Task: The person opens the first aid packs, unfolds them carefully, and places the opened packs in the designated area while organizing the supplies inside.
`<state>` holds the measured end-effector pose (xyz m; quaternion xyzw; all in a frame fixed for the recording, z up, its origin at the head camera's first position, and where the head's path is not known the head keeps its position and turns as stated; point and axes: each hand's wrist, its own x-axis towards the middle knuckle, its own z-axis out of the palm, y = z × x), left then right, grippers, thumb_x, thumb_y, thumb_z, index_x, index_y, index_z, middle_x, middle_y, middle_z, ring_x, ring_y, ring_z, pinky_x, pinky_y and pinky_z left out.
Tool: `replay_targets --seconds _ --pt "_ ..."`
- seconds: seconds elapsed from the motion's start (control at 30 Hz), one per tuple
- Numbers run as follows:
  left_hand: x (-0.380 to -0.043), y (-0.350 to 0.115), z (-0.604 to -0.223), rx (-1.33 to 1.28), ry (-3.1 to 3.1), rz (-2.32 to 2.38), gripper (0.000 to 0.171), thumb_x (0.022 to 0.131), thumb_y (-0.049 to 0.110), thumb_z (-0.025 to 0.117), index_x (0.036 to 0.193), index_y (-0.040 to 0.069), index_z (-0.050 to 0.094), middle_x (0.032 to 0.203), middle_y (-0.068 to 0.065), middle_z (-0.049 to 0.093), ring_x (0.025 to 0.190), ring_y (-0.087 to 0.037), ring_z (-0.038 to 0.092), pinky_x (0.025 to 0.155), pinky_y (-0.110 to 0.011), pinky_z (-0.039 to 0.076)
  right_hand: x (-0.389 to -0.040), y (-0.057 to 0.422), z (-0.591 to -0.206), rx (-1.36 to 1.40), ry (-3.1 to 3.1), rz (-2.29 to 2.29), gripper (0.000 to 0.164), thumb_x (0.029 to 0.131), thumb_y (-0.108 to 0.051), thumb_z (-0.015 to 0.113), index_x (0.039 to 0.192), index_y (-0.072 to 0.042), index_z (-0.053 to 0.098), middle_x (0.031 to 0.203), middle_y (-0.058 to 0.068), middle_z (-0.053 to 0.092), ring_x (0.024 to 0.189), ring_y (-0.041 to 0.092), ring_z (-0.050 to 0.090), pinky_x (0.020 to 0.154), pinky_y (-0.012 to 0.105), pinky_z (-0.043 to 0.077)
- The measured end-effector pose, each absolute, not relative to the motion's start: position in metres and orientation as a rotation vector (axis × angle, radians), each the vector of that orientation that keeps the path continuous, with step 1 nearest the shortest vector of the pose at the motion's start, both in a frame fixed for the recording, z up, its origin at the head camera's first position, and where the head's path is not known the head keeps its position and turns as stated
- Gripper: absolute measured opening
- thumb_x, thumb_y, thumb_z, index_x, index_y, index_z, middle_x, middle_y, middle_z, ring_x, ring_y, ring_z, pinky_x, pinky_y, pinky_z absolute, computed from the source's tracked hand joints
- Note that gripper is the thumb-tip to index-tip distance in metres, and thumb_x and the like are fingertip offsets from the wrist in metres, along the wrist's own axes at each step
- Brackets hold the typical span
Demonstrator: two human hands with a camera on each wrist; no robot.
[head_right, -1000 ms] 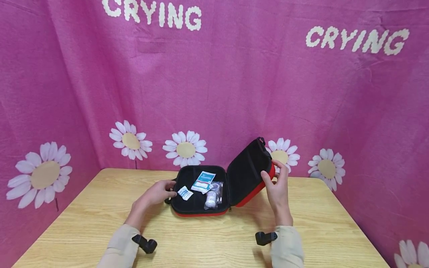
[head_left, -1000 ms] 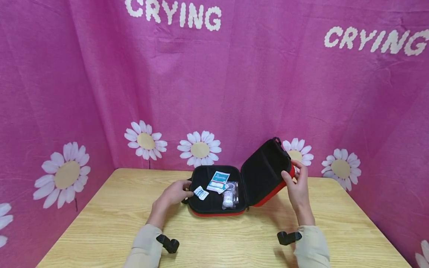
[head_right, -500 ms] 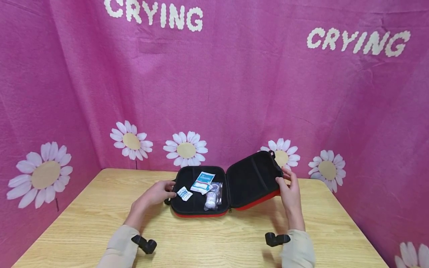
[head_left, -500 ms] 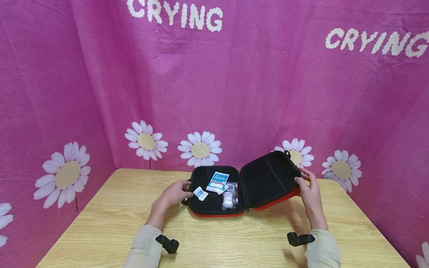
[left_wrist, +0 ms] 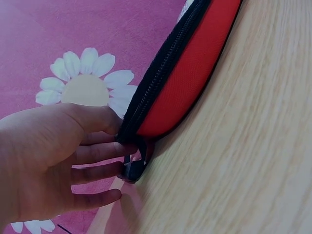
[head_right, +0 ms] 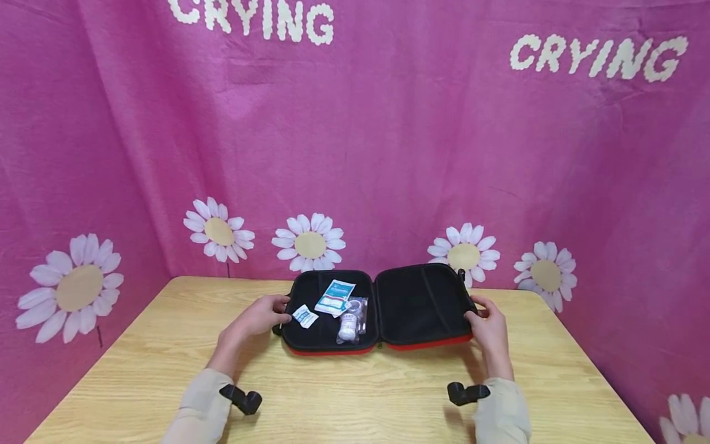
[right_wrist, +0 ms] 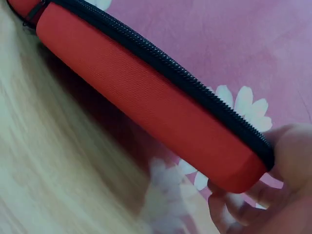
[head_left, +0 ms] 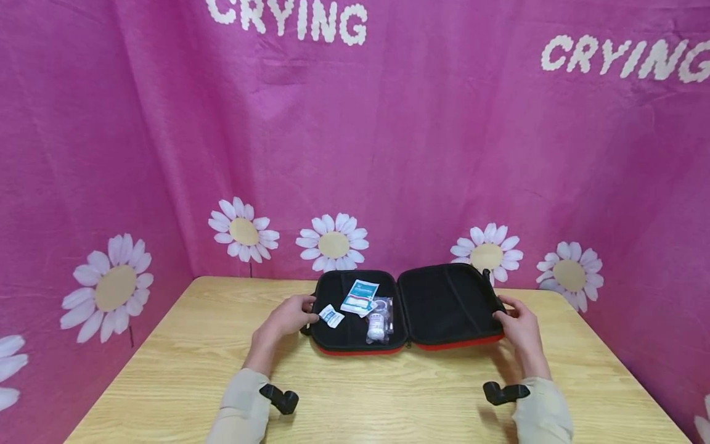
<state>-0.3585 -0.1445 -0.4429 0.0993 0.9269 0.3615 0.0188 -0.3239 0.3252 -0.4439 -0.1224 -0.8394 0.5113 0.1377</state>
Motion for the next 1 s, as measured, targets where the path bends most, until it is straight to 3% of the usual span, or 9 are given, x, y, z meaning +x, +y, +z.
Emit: replay_targets --seconds 0.17,0.33,0.53,0.73,0.87,1.0 --pt "-0.357 -0.146 -0.442 0.250 2.870 1.123 0.051 0.087 0.010 0.068 0.135 -0.006 0.056 0.112 -0.017 0.068 0.105 -0.026 0.062 0.101 -0.046 0.047 -0.323 0.327 -0.447 -0.295 -2.570 1.405 0.047 0.090 -0.005 0.059 0.133 0.013 0.049 0.089 0.019 0.061 0.068 0.010 0.055 0.059 0.022 0.047" --pt "-0.357 -0.145 -0.441 0.262 2.856 1.131 0.052 0.088 0.008 0.066 0.135 -0.008 0.054 0.113 -0.018 0.068 0.105 -0.026 0.062 0.101 -0.047 0.046 -0.321 0.331 -0.452 -0.286 -2.676 1.313 0.047 0.088 -0.004 0.060 0.129 0.017 0.050 0.085 0.020 0.060 0.069 0.019 0.056 0.061 0.026 0.045" --pt "-0.358 -0.142 -0.440 0.245 2.853 1.135 0.052 0.088 0.007 0.067 0.136 -0.006 0.054 0.111 -0.016 0.068 0.102 -0.024 0.062 0.099 -0.045 0.047 -0.323 0.335 -0.456 -0.267 -2.690 1.282 0.047 0.087 -0.004 0.061 0.128 0.017 0.050 0.093 0.029 0.061 0.078 0.028 0.059 0.062 0.026 0.046" --pt "-0.360 -0.144 -0.441 0.259 2.849 1.130 0.051 0.087 0.006 0.067 0.135 -0.008 0.054 0.108 -0.016 0.068 0.099 -0.023 0.062 0.097 -0.045 0.048 -0.323 0.338 -0.459 -0.269 -2.702 1.300 0.048 0.087 -0.005 0.060 0.130 0.016 0.049 0.098 0.032 0.060 0.078 0.026 0.060 0.060 0.027 0.048" --pt "-0.359 -0.144 -0.440 0.269 2.836 1.154 0.051 0.086 0.004 0.067 0.134 -0.009 0.054 0.107 -0.017 0.069 0.099 -0.024 0.063 0.096 -0.044 0.049 -0.324 0.339 -0.458 -0.265 -2.703 1.332 0.048 0.090 -0.007 0.059 0.131 0.016 0.047 0.112 0.039 0.057 0.081 0.029 0.062 0.060 0.028 0.050" --pt "-0.358 -0.146 -0.440 0.287 2.826 1.186 0.051 0.086 0.005 0.066 0.134 -0.010 0.054 0.108 -0.018 0.069 0.099 -0.024 0.064 0.096 -0.044 0.050 -0.323 0.334 -0.455 -0.290 -2.685 1.264 0.050 0.094 -0.014 0.057 0.132 0.016 0.046 0.125 0.040 0.053 0.099 0.043 0.060 0.074 0.039 0.053"
